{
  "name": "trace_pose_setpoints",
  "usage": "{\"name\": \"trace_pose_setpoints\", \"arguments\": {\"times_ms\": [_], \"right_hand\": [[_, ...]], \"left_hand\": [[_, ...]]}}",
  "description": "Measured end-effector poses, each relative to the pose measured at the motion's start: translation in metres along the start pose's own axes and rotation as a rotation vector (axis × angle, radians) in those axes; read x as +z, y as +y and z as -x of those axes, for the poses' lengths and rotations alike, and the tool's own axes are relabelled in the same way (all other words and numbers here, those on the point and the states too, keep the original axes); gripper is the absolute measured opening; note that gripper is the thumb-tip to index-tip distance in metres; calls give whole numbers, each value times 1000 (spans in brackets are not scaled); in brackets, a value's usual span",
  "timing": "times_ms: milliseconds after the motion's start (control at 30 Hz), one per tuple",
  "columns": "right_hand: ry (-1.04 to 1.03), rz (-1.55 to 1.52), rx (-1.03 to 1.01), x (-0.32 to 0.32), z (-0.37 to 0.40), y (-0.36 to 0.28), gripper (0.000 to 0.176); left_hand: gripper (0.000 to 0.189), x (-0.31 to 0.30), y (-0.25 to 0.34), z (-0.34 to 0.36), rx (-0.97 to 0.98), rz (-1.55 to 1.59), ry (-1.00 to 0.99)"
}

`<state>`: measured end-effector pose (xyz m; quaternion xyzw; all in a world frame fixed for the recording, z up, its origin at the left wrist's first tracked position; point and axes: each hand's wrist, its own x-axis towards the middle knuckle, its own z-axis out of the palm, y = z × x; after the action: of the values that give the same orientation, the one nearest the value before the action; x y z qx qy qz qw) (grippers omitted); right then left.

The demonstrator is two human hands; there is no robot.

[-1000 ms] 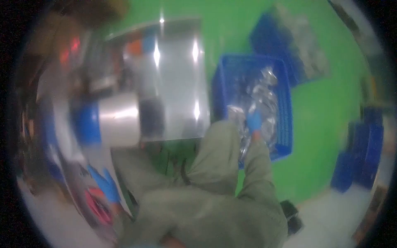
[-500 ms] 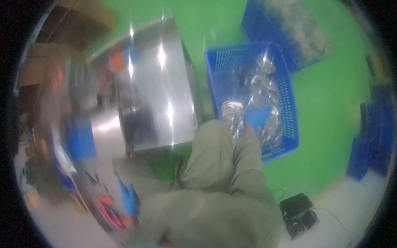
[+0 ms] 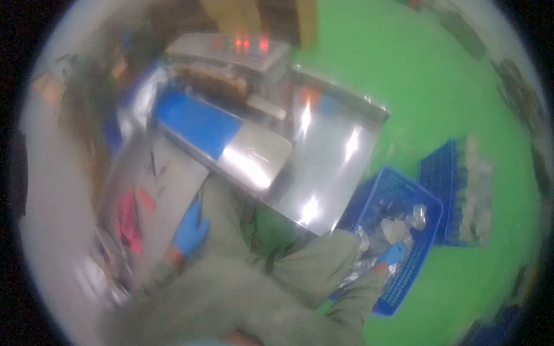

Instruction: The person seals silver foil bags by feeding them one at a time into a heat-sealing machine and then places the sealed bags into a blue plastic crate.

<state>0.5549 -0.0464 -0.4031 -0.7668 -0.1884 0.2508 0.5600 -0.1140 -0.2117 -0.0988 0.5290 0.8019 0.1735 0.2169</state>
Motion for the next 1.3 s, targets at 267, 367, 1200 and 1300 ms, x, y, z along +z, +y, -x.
{"name": "trace_pose_setpoints", "arguments": {"times_ms": [267,367,1200,1300], "right_hand": [[-179,-192,-384,10,154,-324,13],[-329,-311,-574,-4,187,-387,11],[-527,-134,-555,85,269,-318,28],[-325,-32,-672,65,285,-346,26]], "left_hand": [[45,-2,105,-38,644,236,76],[46,8,179,-63,864,296,-21],[32,65,253,-135,552,750,-297],[30,35,244,-122,429,996,-305]]}}
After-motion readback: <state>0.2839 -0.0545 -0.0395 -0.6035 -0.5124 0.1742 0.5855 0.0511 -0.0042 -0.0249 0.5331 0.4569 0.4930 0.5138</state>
